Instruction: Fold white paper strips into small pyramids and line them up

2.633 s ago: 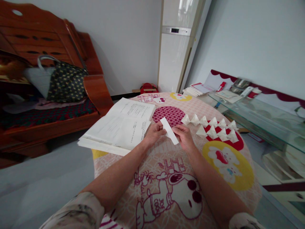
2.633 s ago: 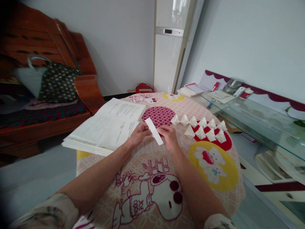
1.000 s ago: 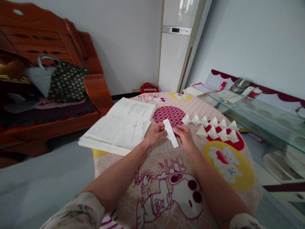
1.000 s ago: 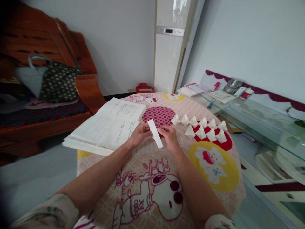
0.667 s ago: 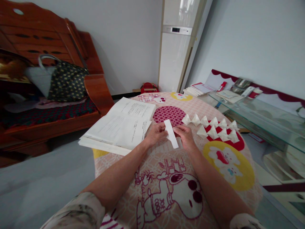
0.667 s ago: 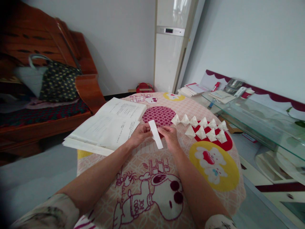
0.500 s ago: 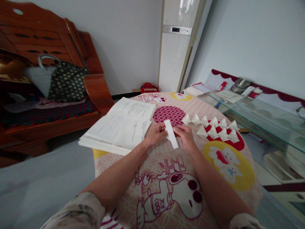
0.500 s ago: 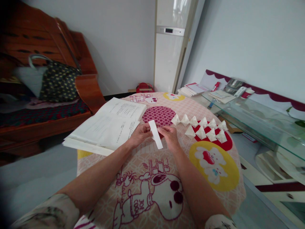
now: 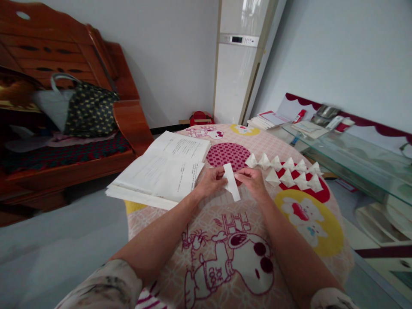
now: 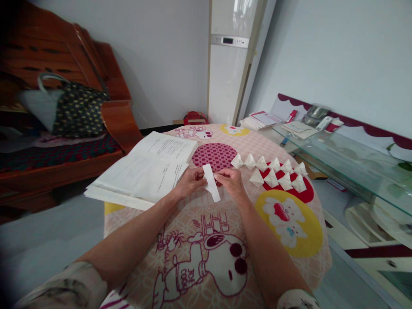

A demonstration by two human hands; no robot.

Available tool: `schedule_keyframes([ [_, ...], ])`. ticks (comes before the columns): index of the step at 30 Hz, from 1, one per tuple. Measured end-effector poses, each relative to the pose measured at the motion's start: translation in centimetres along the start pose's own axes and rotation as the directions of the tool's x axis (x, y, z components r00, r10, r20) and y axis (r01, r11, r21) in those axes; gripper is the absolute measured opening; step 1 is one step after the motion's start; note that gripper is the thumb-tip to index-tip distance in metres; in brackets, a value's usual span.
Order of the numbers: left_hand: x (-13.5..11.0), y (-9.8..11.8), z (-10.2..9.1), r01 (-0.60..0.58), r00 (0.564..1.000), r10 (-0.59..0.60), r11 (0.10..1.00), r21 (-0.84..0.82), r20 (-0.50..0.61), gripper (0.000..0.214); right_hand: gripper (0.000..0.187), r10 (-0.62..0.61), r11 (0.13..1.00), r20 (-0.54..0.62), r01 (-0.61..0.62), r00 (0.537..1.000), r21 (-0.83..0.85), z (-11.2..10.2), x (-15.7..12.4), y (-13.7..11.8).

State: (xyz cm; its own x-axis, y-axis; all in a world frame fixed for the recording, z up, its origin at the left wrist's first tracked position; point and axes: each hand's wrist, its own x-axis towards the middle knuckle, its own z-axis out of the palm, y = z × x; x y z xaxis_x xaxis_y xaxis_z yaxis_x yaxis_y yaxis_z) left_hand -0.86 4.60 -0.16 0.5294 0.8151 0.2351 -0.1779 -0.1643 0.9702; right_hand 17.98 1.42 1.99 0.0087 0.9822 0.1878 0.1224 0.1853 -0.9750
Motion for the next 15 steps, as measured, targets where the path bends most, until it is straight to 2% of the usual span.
schedule_keyframes([
  [8, 0.05, 0.17, 0.11, -0.006, 1.0, 0.006, 0.996, 0.092, -0.002, 0.024, 0.018, -0.009, 1.0, 0.02, 0.009, 1.0, 0.014, -0.19, 0.17, 0.06],
  [11, 0.15, -0.03, 0.12, -0.024, 1.0, 0.023, 0.995, 0.1, 0.012, 0.022, 0.017, -0.075, 0.997, 0.013, 0.075, 0.997, -0.031, -0.22, 0.34, 0.03],
  [15, 0.14, -0.08, 0.19, 0.01, 1.0, -0.01, 0.993, 0.118, 0.004, 0.022, 0.011, -0.2, 0.96, 0.027, 0.202, 0.979, -0.195, -0.38, 0.33, -0.19],
])
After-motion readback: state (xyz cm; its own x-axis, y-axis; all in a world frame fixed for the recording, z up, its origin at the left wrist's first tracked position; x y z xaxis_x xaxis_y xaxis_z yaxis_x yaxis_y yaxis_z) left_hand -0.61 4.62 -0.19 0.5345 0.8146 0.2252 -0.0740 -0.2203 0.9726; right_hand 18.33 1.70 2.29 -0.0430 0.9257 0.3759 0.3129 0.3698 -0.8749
